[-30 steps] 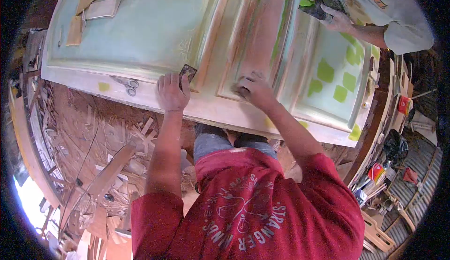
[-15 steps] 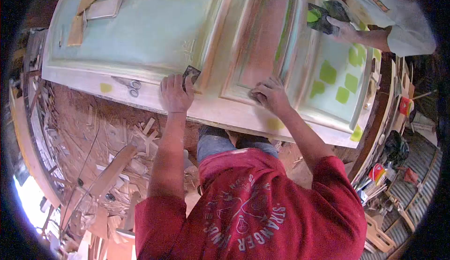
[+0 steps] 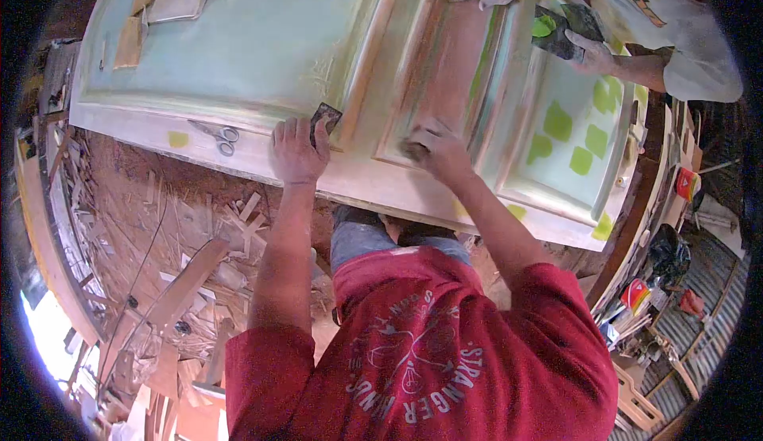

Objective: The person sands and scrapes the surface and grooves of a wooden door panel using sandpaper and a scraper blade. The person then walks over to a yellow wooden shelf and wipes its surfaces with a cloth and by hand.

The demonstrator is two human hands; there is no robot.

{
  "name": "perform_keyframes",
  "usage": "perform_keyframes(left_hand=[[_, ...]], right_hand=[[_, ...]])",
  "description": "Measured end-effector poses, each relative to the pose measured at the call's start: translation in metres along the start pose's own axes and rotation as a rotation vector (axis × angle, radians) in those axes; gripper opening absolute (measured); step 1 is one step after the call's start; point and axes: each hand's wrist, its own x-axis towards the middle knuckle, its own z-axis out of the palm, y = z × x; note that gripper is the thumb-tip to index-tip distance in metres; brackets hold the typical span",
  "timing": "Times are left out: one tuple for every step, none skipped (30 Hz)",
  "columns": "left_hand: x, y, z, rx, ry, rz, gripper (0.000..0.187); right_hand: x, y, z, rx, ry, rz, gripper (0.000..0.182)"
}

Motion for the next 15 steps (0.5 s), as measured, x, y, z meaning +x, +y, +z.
perform_keyframes(left_hand=[[0.0,0.003,-0.001,-0.006,0.028,0.002,0.031],[0.001,0.004,-0.003,-0.011,0.054,0.005,0.032],[0.002,0.003,-0.003,0.0,0.046,0.007,0.032],[0.001,0.002,-0.002,0.008,0.036,0.009,0.032],[0.001,0.001,-0.001,0.015,0.026,0.009,0.032],[0.002,0.0,-0.001,0.012,0.02,0.006,0.032],[0.002,-0.001,0.0,0.01,0.015,0.001,0.032],[0.0,-0.001,0.0,0.007,0.008,-0.007,0.032],[-0.002,-0.001,0.001,0.009,0.005,-0.01,0.032],[-0.003,-0.002,0.001,0.009,0.004,-0.011,0.032],[-0.001,-0.001,0.001,0.012,0.01,-0.009,0.032],[0.0,0.0,0.001,0.001,0.016,-0.007,0.032],[0.0,0.001,0.001,-0.007,0.022,-0.004,0.032],[0.0,0.0,0.0,-0.015,0.025,-0.002,0.032],[0.0,-0.001,0.001,-0.002,0.025,0.001,0.032]], right_hand=[[0.006,-0.002,0.004,-0.034,-0.017,0.004,0.018],[0.011,-0.004,0.009,-0.066,-0.032,0.008,0.018],[0.013,-0.004,0.012,-0.098,-0.045,0.019,0.018],[0.006,-0.004,0.008,-0.097,-0.028,-0.016,0.018],[-0.006,-0.002,-0.002,-0.097,-0.011,-0.051,0.018],[-0.014,0.001,-0.009,-0.098,0.005,-0.09,0.017],[-0.016,0.005,-0.011,-0.089,-0.022,-0.04,0.017],[-0.019,0.009,-0.014,-0.081,-0.052,0.009,0.017],[-0.024,0.01,-0.015,-0.072,-0.082,0.065,0.017],[-0.019,0.006,-0.012,-0.052,-0.079,0.051,0.017],[-0.006,0.003,-0.003,-0.034,-0.071,0.032,0.018],[0.003,0.001,0.002,-0.015,-0.062,0.009,0.018],[0.004,0.0,0.003,-0.015,-0.048,0.026,0.018],[0.003,-0.002,0.006,-0.014,-0.035,0.044,0.018],[0.001,-0.004,0.008,-0.013,-0.022,0.065,0.018]])
